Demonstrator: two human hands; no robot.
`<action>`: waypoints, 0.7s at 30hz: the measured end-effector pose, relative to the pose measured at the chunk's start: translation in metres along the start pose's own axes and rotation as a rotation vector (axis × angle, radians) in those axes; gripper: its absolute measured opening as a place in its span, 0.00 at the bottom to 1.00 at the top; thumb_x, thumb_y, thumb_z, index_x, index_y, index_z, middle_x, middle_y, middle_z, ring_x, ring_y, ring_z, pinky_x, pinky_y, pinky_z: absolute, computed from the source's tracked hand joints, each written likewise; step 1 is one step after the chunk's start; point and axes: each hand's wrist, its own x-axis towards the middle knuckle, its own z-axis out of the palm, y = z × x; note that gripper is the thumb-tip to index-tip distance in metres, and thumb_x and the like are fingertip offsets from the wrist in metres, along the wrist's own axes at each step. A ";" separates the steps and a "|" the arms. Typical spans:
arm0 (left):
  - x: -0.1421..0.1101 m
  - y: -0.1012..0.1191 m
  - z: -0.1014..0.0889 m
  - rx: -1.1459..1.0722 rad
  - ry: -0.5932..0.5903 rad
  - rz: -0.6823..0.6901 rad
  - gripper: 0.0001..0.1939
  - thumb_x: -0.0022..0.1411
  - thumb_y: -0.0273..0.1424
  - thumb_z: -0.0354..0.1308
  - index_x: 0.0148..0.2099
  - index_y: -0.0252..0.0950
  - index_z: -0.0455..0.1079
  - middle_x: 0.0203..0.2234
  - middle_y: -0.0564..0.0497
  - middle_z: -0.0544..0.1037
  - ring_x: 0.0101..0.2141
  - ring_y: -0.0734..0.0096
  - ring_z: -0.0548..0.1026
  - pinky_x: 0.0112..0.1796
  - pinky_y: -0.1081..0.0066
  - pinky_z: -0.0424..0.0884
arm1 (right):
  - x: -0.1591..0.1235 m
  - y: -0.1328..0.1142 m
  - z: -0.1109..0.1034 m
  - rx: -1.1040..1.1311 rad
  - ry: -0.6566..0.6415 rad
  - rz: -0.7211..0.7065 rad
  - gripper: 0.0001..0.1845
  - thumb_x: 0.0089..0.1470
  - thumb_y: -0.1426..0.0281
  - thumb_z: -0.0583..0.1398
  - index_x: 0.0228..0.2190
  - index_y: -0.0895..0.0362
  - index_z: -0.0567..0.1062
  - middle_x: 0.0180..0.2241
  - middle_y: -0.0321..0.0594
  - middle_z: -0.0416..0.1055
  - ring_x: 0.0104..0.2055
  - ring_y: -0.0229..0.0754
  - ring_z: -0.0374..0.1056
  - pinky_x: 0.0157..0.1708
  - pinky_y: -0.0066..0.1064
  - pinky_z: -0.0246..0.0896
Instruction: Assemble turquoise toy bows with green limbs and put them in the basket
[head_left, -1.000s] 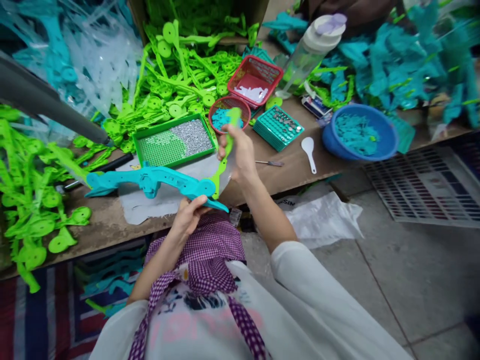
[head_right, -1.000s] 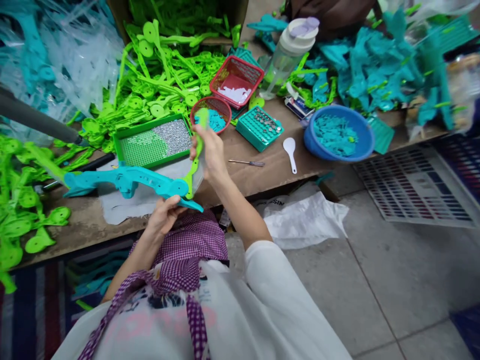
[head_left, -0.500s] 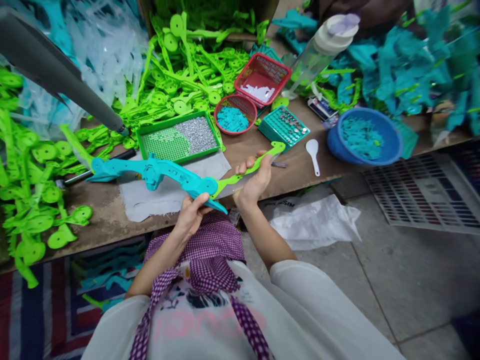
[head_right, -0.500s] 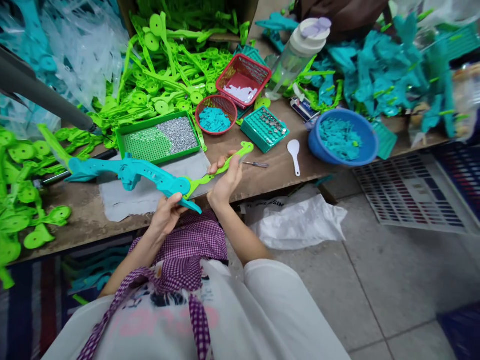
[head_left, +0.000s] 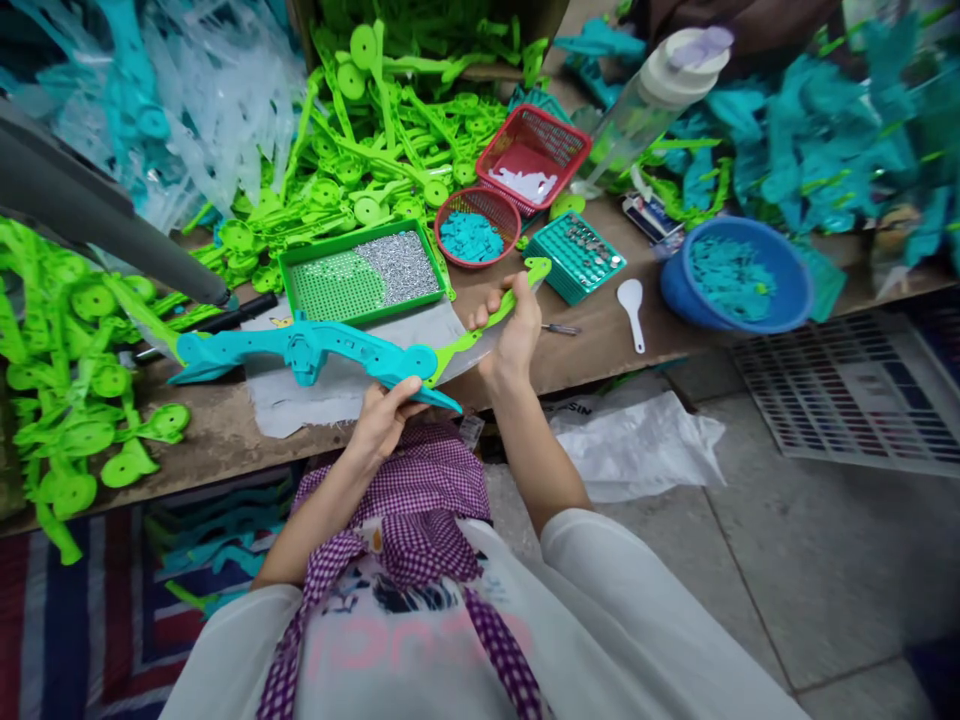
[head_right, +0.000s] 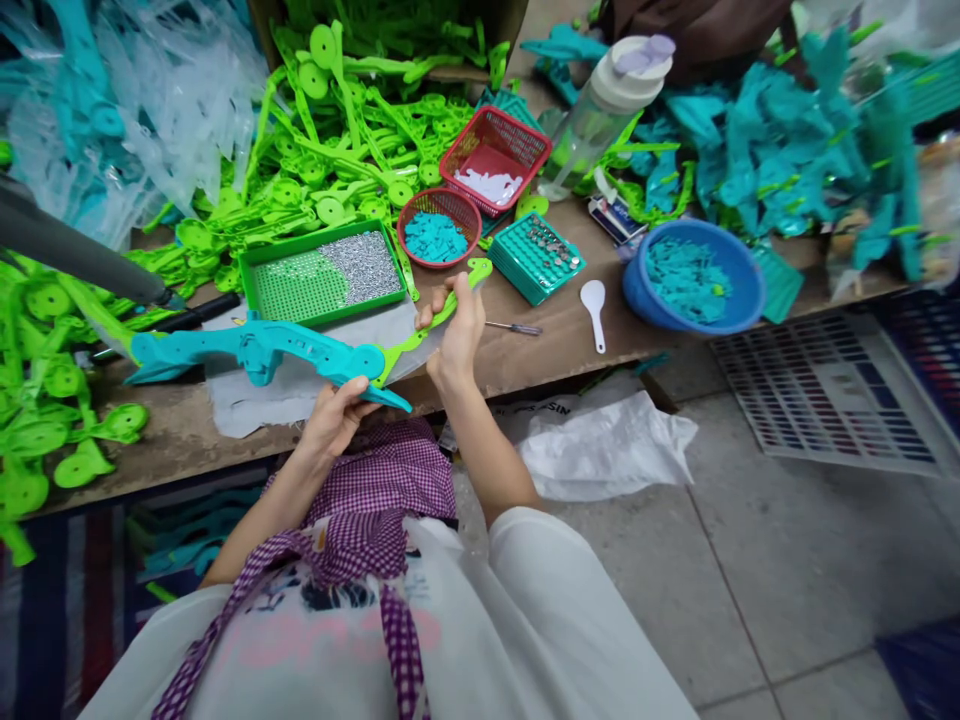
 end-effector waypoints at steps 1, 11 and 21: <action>0.000 0.000 0.000 0.001 0.002 -0.008 0.20 0.39 0.33 0.74 0.35 0.33 0.72 0.29 0.53 0.81 0.28 0.72 0.79 0.30 0.73 0.79 | -0.003 0.001 -0.001 0.009 0.018 -0.022 0.23 0.54 0.45 0.57 0.30 0.51 0.62 0.18 0.23 0.54 0.15 0.29 0.56 0.18 0.24 0.57; -0.004 -0.002 0.006 0.023 -0.048 0.010 0.24 0.33 0.34 0.76 0.34 0.34 0.71 0.26 0.54 0.80 0.26 0.71 0.78 0.27 0.72 0.78 | 0.014 -0.007 0.001 -0.137 -0.120 -0.009 0.22 0.54 0.45 0.58 0.31 0.50 0.62 0.17 0.23 0.54 0.16 0.30 0.58 0.16 0.24 0.56; 0.001 -0.005 0.004 -0.026 -0.028 -0.031 0.22 0.37 0.34 0.75 0.34 0.34 0.72 0.29 0.53 0.81 0.27 0.72 0.78 0.30 0.73 0.79 | -0.008 0.007 -0.009 0.013 0.136 -0.104 0.22 0.55 0.45 0.55 0.31 0.51 0.61 0.19 0.22 0.55 0.15 0.28 0.59 0.18 0.23 0.59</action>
